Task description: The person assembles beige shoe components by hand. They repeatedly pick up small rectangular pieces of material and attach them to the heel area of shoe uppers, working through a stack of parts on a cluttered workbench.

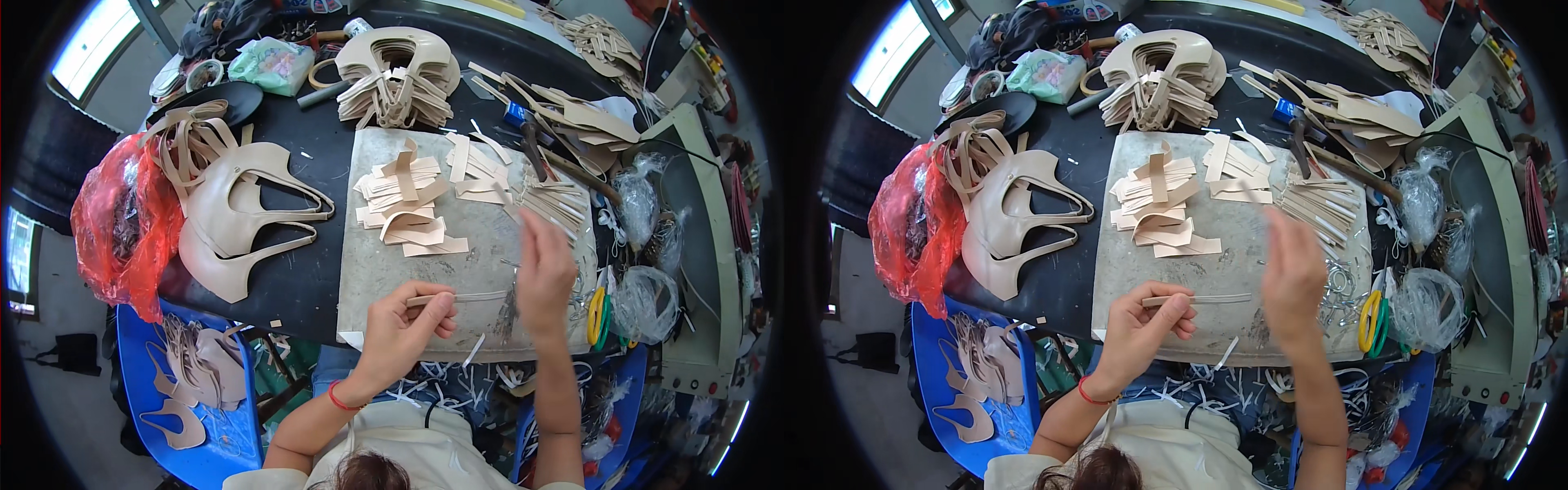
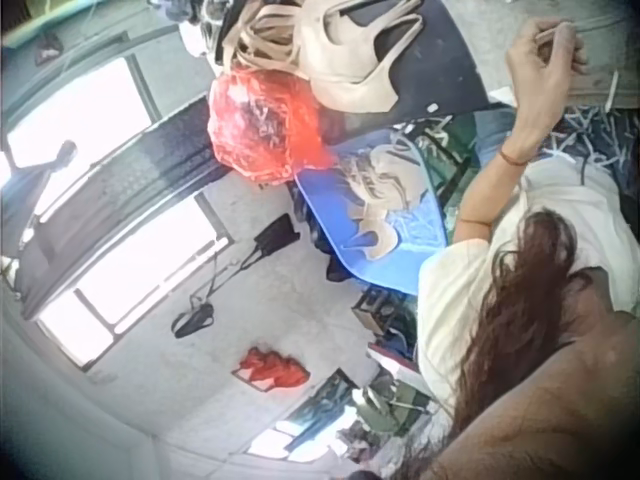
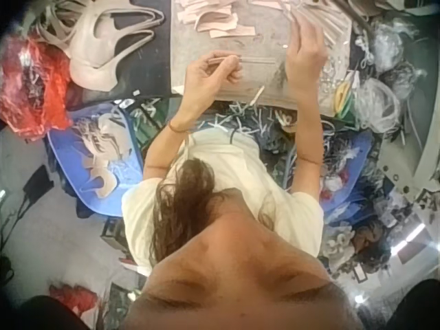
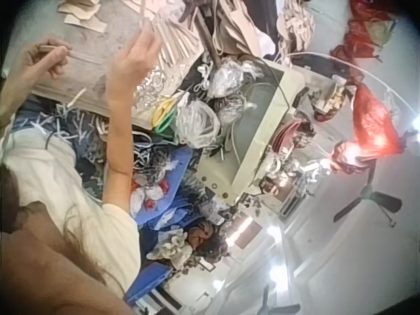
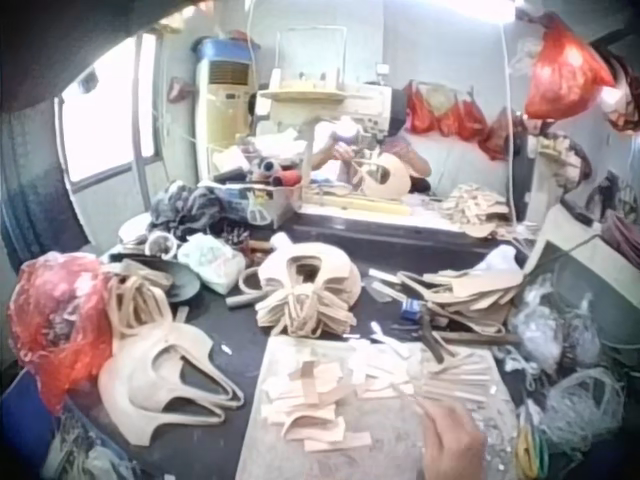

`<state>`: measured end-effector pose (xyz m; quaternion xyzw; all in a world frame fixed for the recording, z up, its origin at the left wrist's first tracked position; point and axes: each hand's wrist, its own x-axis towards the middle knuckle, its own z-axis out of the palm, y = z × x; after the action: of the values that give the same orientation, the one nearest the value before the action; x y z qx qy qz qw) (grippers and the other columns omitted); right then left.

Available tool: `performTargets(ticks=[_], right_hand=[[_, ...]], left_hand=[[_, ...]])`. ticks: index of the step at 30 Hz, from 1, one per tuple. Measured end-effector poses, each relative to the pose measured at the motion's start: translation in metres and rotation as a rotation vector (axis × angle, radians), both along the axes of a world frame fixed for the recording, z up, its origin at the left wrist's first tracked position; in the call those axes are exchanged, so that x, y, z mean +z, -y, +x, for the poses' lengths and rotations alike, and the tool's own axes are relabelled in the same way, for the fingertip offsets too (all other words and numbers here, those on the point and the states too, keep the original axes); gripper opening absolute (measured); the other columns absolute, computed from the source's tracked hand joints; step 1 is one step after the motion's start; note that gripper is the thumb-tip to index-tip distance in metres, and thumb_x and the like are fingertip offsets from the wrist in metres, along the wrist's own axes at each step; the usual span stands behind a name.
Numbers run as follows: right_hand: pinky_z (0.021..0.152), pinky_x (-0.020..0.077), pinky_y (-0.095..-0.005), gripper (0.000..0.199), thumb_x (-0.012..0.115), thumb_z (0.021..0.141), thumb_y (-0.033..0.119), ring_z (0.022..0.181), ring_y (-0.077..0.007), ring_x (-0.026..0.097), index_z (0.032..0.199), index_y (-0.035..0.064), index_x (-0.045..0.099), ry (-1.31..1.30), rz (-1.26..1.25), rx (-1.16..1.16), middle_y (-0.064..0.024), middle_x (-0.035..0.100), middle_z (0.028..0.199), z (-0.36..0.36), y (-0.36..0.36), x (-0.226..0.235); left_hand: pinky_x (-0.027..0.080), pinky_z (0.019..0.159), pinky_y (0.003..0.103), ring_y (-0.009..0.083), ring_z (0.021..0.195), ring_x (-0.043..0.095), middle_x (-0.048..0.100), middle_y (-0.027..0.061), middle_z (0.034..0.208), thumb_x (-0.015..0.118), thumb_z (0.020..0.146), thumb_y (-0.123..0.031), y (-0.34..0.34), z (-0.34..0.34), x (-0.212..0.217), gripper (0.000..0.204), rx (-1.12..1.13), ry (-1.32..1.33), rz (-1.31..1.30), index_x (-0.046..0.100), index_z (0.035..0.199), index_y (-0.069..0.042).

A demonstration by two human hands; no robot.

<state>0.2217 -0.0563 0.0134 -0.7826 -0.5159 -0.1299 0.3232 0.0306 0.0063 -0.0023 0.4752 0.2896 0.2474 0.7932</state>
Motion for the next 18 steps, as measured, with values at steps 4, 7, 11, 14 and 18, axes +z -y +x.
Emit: performTargets(ticks=[4, 7, 11, 14, 18], right_hand=[[0.090, 0.0404, -0.0381, 0.024, 0.065, 0.084, 0.009, 0.105, -0.0276, 0.056, 0.108, 0.0048, 0.065, 0.085, -0.111, 0.087, -0.0122, 0.061, 0.107, 0.007, 0.012, 0.013], [0.073, 0.0502, -0.0348, 0.023, 0.065, 0.083, 0.004, 0.085, -0.0278, 0.064, 0.106, 0.0026, 0.062, -0.634, -0.217, 0.399, -0.0111, 0.065, 0.094, -0.045, 0.013, 0.014], [0.062, 0.0514, -0.0322, 0.020, 0.064, 0.082, -0.001, 0.076, -0.0274, 0.065, 0.102, 0.0014, 0.061, -0.855, -0.062, 0.413, -0.0115, 0.064, 0.086, -0.058, 0.014, 0.008], [0.061, 0.0502, -0.0329, 0.019, 0.064, 0.081, -0.002, 0.074, -0.0266, 0.063, 0.099, 0.0010, 0.062, -0.781, -0.069, 0.470, -0.0117, 0.063, 0.085, -0.064, 0.013, 0.008], [0.063, 0.0469, -0.0315, 0.022, 0.067, 0.073, 0.000, 0.078, -0.0241, 0.060, 0.095, 0.0002, 0.062, -0.166, -0.064, 0.518, -0.0097, 0.061, 0.088, -0.066, 0.010, 0.017]], left_hand=[[0.054, 0.063, 0.025, 0.0140, 0.073, 0.065, 0.065, 0.0120, 0.087, 0.058, 0.094, -0.014, -0.011, -0.005, -0.003, 0.023, 0.008, -0.056, -0.040, 0.060, 0.106, 0.006], [0.055, 0.065, 0.025, 0.0136, 0.076, 0.065, 0.065, 0.0124, 0.089, 0.058, 0.094, -0.013, -0.008, -0.007, -0.004, 0.022, 0.068, 0.053, -0.104, 0.059, 0.105, 0.006], [0.055, 0.067, 0.024, 0.0129, 0.078, 0.064, 0.064, 0.0119, 0.094, 0.059, 0.094, -0.012, -0.010, -0.015, 0.008, 0.021, -0.019, 0.070, -0.163, 0.058, 0.105, 0.005], [0.055, 0.068, 0.024, 0.0122, 0.078, 0.064, 0.064, 0.0098, 0.095, 0.059, 0.093, -0.012, -0.006, -0.016, -0.003, 0.020, -0.007, 0.073, -0.055, 0.059, 0.103, 0.005], [0.055, 0.068, 0.023, 0.0110, 0.076, 0.063, 0.064, 0.0064, 0.085, 0.057, 0.091, -0.006, 0.000, -0.017, -0.006, 0.014, 0.088, 0.036, 0.013, 0.061, 0.096, 0.006]])
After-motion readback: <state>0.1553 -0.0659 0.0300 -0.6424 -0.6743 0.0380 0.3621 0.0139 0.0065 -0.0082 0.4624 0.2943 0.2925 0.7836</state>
